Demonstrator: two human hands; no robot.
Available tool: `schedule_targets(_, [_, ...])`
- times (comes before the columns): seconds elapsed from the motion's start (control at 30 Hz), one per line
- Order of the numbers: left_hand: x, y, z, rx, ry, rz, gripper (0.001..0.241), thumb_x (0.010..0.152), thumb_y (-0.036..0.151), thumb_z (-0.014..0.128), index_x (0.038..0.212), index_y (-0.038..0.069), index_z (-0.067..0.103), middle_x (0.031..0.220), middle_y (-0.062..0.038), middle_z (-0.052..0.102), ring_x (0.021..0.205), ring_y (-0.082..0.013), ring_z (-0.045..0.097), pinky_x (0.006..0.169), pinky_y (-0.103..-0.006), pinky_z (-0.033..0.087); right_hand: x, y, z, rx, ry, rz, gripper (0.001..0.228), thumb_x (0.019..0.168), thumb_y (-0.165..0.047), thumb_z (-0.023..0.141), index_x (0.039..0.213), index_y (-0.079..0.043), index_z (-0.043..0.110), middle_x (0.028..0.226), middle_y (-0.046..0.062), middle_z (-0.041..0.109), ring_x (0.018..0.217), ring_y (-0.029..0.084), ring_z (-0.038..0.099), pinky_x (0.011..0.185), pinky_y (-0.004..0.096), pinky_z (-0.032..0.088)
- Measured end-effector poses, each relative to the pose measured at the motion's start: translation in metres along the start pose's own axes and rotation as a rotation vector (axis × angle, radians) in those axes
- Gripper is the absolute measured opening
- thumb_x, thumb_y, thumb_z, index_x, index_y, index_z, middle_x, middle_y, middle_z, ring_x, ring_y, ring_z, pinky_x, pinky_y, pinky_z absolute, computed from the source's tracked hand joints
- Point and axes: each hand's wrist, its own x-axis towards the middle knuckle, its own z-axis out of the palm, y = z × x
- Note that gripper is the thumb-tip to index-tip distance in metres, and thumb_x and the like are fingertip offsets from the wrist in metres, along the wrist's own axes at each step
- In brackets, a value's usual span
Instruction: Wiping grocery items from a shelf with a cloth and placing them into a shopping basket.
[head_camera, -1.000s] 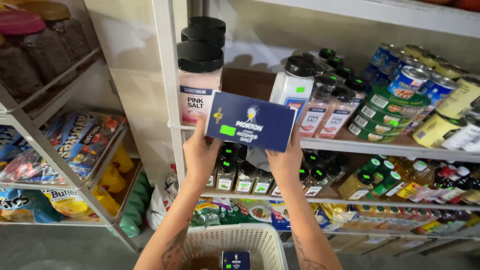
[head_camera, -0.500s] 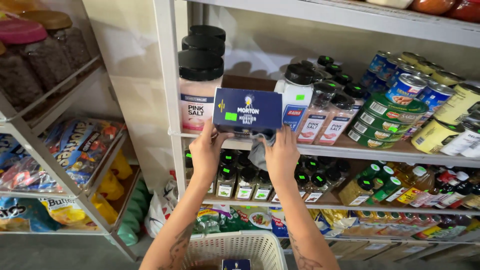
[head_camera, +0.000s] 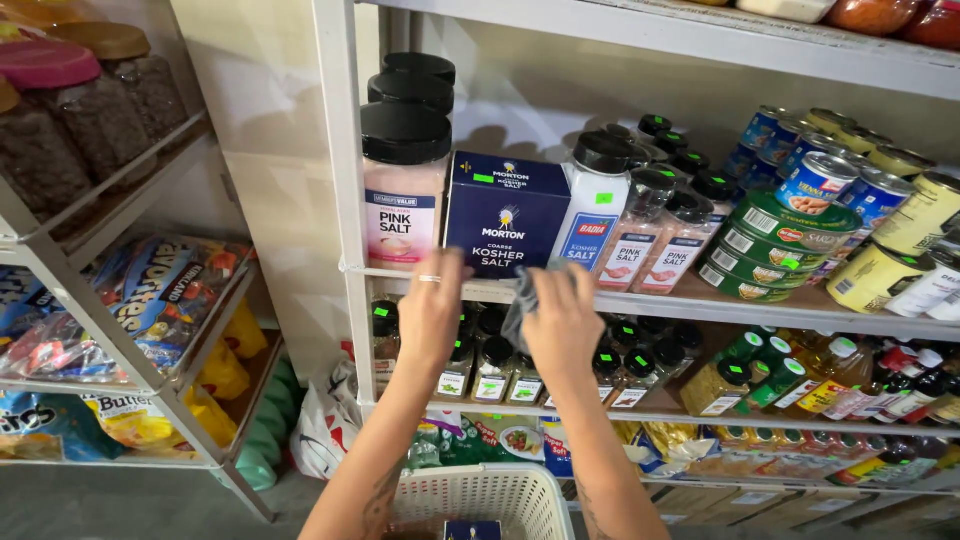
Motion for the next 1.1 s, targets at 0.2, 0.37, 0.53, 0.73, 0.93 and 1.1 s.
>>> schedule_targets(0.2, [0.002, 0.002, 0.008, -0.008, -0.091, 0.284, 0.005, 0.098, 0.028, 0.062, 0.101, 0.024, 0.062, 0.087, 0.005, 0.061, 0.093, -0.0167, 0.062, 0.075, -0.0240, 0.051, 0.011, -0.014, 0.001, -0.114, -0.003, -0.181, 0.051, 0.060, -0.027, 0.082, 0.108, -0.030, 0.064, 0.101, -0.012, 0.064, 0.121, 0.019, 0.057, 0.063, 0.032, 0.064])
schedule_targets(0.37, [0.015, 0.012, 0.009, 0.030, -0.077, 0.269, 0.005, 0.095, 0.018, 0.062, 0.092, 0.023, 0.061, 0.079, 0.004, 0.059, 0.082, -0.0152, 0.062, 0.068, -0.0233, 0.049, 0.025, -0.015, 0.007, -0.166, -0.122, -0.214, 0.042, 0.065, -0.024, 0.082, 0.100, -0.023, 0.059, 0.093, -0.009, 0.056, 0.107, 0.016, 0.059, 0.056, 0.026, 0.060])
schedule_targets(0.53, [0.016, 0.011, 0.040, 0.078, -0.113, 0.226, 0.006, 0.093, 0.018, 0.062, 0.089, 0.022, 0.061, 0.076, 0.006, 0.061, 0.076, -0.0138, 0.066, 0.063, -0.0225, 0.052, 0.043, -0.029, -0.001, -0.132, -0.172, -0.246, 0.037, 0.072, -0.018, 0.080, 0.104, -0.017, 0.061, 0.094, -0.003, 0.056, 0.098, 0.019, 0.061, 0.058, 0.033, 0.062])
schedule_targets(0.73, [0.022, 0.021, 0.045, 0.178, -0.130, 0.215, 0.011, 0.089, 0.017, 0.061, 0.083, 0.026, 0.058, 0.070, 0.011, 0.060, 0.070, -0.0088, 0.066, 0.056, -0.0190, 0.051, 0.051, -0.028, 0.020, -0.112, -0.216, -0.204, 0.035, 0.074, -0.016, 0.077, 0.103, -0.014, 0.058, 0.090, 0.000, 0.054, 0.089, 0.023, 0.063, 0.057, 0.037, 0.061])
schedule_targets(0.93, [0.025, 0.026, 0.076, 0.211, -0.150, 0.150, 0.014, 0.085, 0.015, 0.063, 0.077, 0.026, 0.059, 0.064, 0.013, 0.060, 0.061, -0.0077, 0.066, 0.049, -0.0195, 0.052, 0.060, -0.021, 0.038, -0.051, -0.339, -0.180, 0.036, 0.079, -0.015, 0.066, 0.114, -0.011, 0.060, 0.101, 0.005, 0.058, 0.095, 0.029, 0.065, 0.066, 0.046, 0.063])
schedule_targets(1.1, [0.027, 0.027, 0.100, 0.244, -0.194, 0.130, 0.014, 0.086, 0.012, 0.058, 0.079, 0.025, 0.058, 0.064, 0.012, 0.061, 0.059, -0.0087, 0.067, 0.048, -0.0200, 0.053, 0.072, -0.019, 0.043, 0.074, -0.498, -0.114, 0.041, 0.080, -0.014, 0.063, 0.121, -0.010, 0.061, 0.113, 0.008, 0.058, 0.102, 0.035, 0.065, 0.074, 0.054, 0.062])
